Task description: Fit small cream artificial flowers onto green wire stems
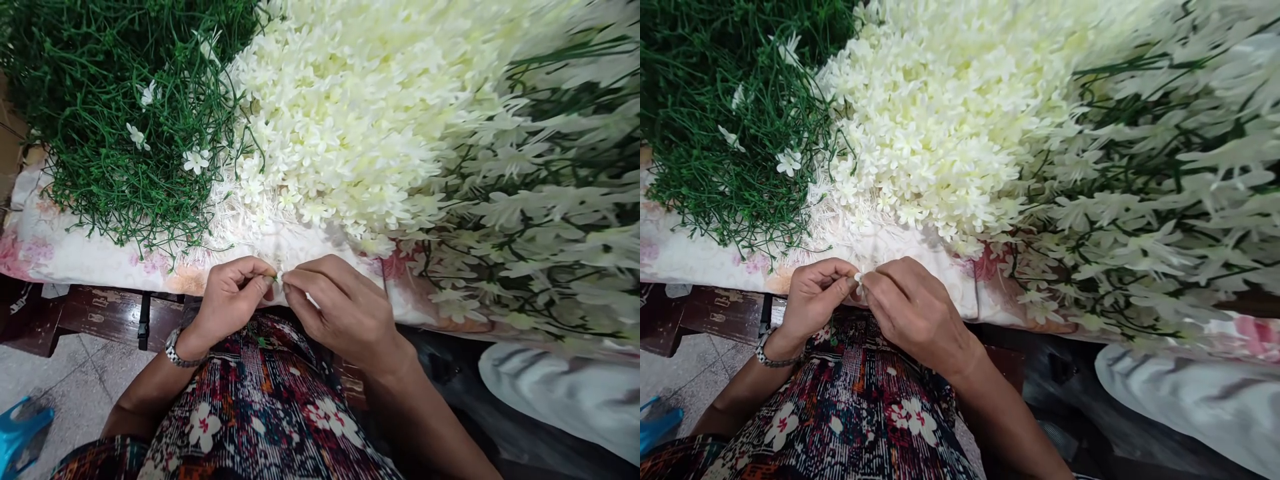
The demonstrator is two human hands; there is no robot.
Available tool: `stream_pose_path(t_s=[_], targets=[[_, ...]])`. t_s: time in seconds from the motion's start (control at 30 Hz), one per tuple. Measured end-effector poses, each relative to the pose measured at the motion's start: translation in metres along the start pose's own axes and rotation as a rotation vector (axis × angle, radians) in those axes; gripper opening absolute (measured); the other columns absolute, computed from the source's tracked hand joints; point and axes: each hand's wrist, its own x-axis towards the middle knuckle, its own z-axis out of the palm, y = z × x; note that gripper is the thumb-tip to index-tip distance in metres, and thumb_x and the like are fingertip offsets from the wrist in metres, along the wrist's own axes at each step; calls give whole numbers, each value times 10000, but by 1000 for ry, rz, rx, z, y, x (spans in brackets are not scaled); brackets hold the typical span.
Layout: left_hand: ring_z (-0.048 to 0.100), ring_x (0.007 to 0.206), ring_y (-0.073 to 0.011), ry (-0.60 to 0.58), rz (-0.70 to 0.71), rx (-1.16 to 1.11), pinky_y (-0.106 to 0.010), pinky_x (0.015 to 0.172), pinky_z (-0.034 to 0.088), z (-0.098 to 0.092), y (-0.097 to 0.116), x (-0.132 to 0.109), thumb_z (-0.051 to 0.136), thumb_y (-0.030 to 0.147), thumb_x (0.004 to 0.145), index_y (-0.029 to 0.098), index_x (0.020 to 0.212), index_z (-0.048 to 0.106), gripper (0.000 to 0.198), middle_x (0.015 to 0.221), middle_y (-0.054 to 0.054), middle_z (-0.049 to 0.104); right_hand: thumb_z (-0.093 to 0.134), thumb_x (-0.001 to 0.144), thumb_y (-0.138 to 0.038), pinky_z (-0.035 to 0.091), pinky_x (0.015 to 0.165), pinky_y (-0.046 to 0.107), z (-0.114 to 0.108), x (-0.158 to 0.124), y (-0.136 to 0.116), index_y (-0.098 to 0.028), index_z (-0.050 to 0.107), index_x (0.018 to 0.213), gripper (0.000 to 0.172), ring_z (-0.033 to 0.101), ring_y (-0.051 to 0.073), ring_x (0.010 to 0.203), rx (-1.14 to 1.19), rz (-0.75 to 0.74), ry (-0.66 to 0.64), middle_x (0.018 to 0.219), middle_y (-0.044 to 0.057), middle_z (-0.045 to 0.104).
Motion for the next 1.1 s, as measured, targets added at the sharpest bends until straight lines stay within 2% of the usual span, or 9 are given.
stream_pose_path(t_s=[0.1,0.2,0.37,0.5,0.83,1.1], targets=[[504,472,-48,17,41,76,-149,462,453,0,-2,-1,497,125,728,124,684,574,89,526,23,541,525,720,-75,458,631,257,1,0,1,-154,505,855,157,503,120,682,-27,-54,6,727,40,564],[487,466,-37,46,151,226,-132,449,421,-1,-2,-2,482,100,734,133,696,588,117,530,34,540,545,696,-53,458,629,261,3,0,2,-137,498,837,171,499,125,683,-15,-84,15,726,52,563],[489,483,-38,66,348,425,-142,473,402,-2,-1,-4,475,62,728,136,699,581,133,547,35,549,525,711,-52,463,618,248,6,-1,1,-140,479,840,163,491,117,679,48,-53,25,705,43,544],[488,483,-46,75,446,501,-160,478,402,-1,-2,-6,456,53,729,134,712,566,138,543,33,539,501,727,-50,462,595,239,7,-1,1,-149,468,839,153,493,112,666,89,-38,17,687,34,537],[470,464,-53,104,452,514,-170,465,400,5,-8,-9,409,75,750,143,701,548,163,529,32,526,496,720,-48,465,551,225,17,-8,-3,-164,461,837,169,517,106,638,200,79,78,677,23,536],[457,462,-46,131,449,486,-161,461,383,7,-11,-9,413,41,723,141,693,536,161,525,40,508,507,721,-63,452,535,222,24,-13,-5,-179,464,848,177,516,106,620,182,137,110,673,15,540]])
